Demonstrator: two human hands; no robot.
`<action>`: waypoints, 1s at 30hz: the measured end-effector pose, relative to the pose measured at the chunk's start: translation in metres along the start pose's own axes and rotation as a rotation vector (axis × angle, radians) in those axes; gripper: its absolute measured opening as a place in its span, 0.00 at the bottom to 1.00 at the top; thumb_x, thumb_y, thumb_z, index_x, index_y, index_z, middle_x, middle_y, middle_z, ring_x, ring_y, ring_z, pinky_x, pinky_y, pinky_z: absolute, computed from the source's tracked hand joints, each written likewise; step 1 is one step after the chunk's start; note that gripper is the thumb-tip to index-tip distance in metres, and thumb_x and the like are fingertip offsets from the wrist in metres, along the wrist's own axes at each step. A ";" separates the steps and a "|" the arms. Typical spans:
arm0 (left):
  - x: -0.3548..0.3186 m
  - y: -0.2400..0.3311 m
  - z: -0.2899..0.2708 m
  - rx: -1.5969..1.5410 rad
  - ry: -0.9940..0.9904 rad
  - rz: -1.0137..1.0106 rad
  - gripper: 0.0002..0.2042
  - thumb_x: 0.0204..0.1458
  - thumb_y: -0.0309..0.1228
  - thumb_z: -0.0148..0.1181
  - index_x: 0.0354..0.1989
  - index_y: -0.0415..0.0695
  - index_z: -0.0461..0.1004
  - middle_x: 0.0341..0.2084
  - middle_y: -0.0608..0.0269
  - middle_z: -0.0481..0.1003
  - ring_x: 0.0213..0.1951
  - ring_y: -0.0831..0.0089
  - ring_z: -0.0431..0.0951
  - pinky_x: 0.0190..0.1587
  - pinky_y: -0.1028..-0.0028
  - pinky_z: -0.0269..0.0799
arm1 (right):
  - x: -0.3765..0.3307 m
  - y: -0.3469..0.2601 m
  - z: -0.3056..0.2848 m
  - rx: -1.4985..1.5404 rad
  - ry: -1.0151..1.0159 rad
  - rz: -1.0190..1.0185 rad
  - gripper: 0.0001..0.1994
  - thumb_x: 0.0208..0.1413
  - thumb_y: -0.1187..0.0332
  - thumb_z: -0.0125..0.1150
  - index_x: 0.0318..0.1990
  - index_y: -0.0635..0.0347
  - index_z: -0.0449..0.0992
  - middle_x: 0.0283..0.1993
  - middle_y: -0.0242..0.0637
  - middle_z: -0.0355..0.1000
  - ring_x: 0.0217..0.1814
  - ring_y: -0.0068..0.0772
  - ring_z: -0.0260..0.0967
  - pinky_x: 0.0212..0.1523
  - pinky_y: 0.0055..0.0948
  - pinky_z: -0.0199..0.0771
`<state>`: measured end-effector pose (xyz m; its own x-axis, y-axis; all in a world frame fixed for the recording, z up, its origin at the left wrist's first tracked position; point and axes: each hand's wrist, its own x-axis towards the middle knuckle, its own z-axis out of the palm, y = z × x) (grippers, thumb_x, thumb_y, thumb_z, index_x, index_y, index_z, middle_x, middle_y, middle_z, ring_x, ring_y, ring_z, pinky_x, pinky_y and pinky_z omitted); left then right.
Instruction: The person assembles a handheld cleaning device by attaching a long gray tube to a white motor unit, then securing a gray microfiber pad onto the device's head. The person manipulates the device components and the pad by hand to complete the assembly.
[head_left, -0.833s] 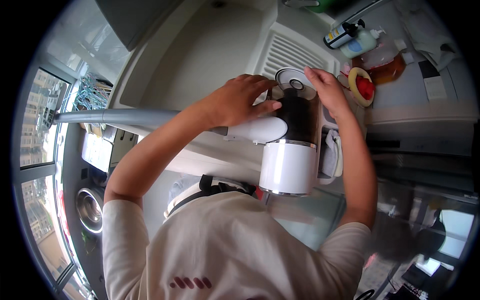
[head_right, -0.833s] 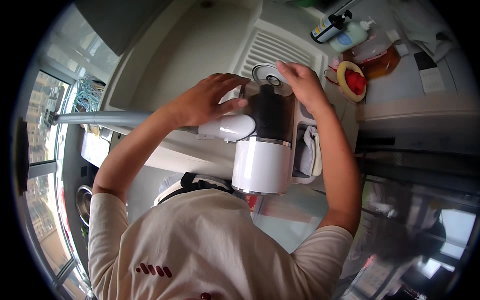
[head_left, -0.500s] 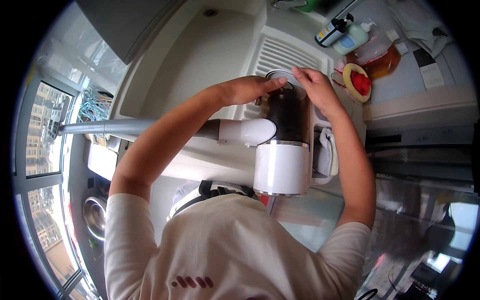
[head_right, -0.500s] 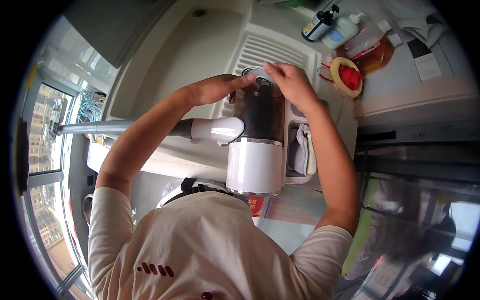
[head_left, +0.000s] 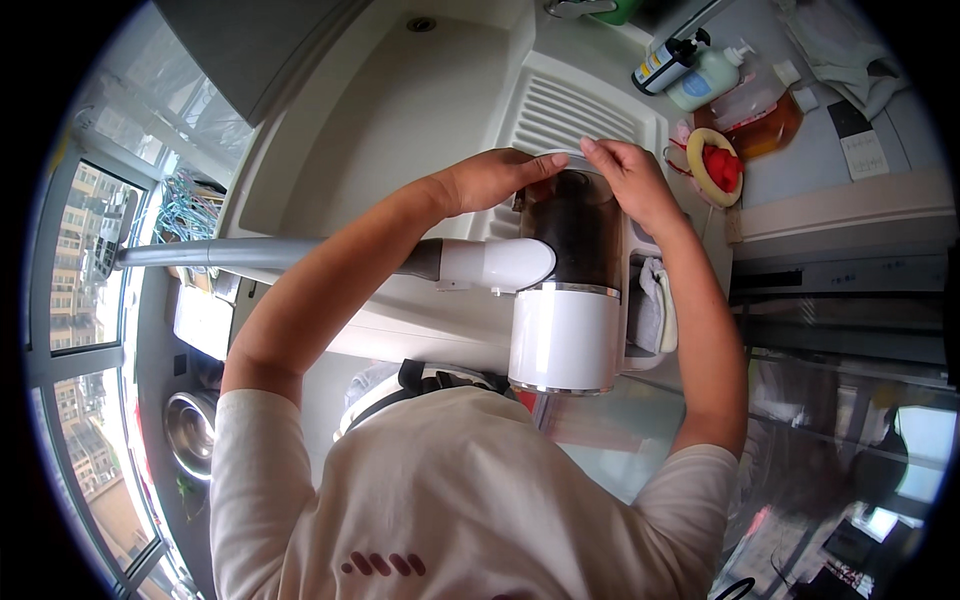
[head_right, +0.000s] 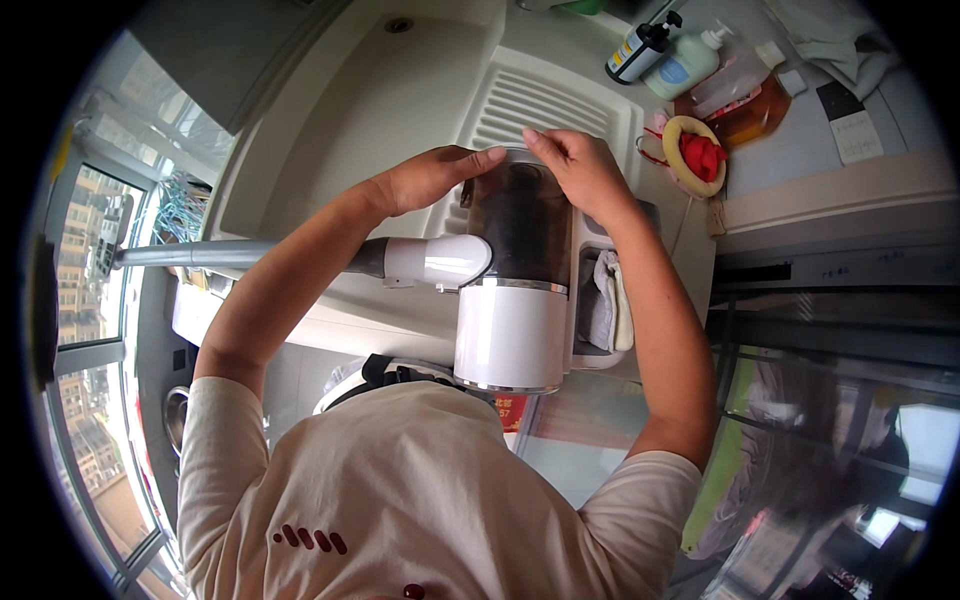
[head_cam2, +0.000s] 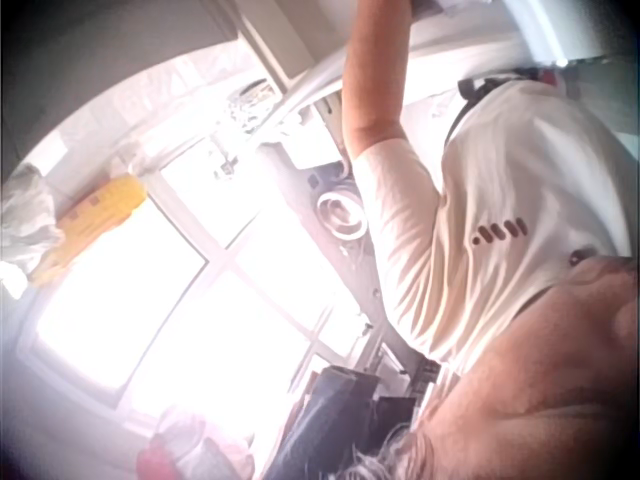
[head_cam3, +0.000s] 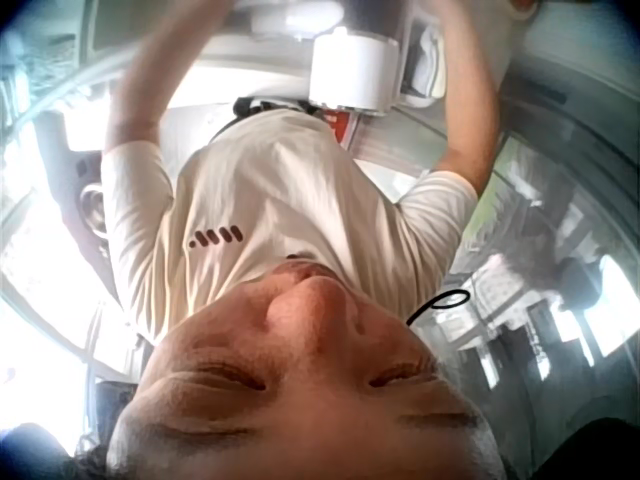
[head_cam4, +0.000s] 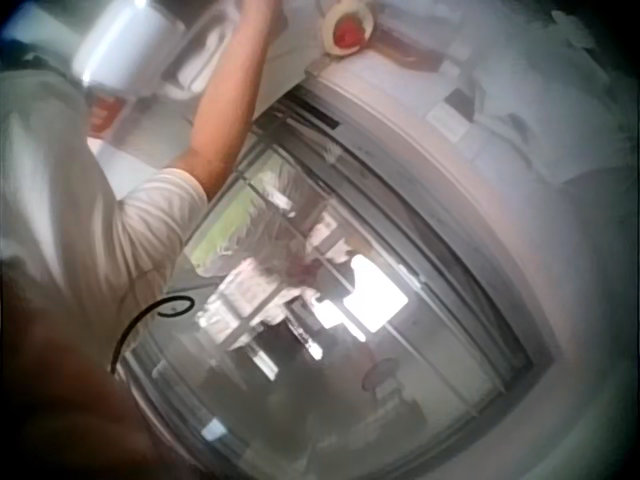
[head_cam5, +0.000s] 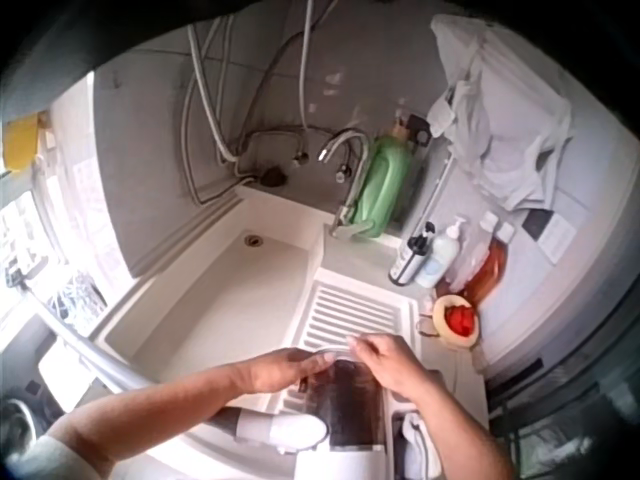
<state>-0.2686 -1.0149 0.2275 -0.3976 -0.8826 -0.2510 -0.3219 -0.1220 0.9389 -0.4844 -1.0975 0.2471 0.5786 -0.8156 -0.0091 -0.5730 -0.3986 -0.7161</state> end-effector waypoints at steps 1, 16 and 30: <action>0.000 -0.001 0.000 0.000 -0.006 0.002 0.37 0.57 0.66 0.37 0.45 0.41 0.79 0.40 0.59 0.76 0.41 0.68 0.69 0.56 0.70 0.60 | 0.000 0.005 0.001 0.009 0.015 -0.044 0.24 0.62 0.49 0.54 0.38 0.68 0.77 0.23 0.33 0.65 0.29 0.20 0.57 0.33 0.25 0.63; -0.008 0.002 0.001 0.093 0.000 0.054 0.26 0.60 0.56 0.47 0.44 0.43 0.76 0.31 0.64 0.72 0.36 0.73 0.68 0.46 0.71 0.64 | -0.001 0.000 0.003 0.033 0.056 -0.062 0.23 0.60 0.50 0.57 0.34 0.68 0.76 0.18 0.32 0.61 0.24 0.20 0.55 0.27 0.26 0.61; -0.016 -0.015 -0.013 0.164 0.275 0.444 0.25 0.42 0.29 0.71 0.52 0.45 0.73 0.44 0.60 0.77 0.48 0.67 0.76 0.55 0.69 0.70 | 0.000 -0.001 0.006 0.036 0.065 -0.099 0.22 0.59 0.52 0.58 0.33 0.68 0.76 0.17 0.33 0.62 0.24 0.19 0.55 0.26 0.26 0.61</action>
<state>-0.2460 -1.0050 0.2202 -0.2940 -0.9219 0.2522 -0.3131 0.3422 0.8859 -0.4801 -1.0942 0.2436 0.5919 -0.7988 0.1075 -0.4932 -0.4645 -0.7355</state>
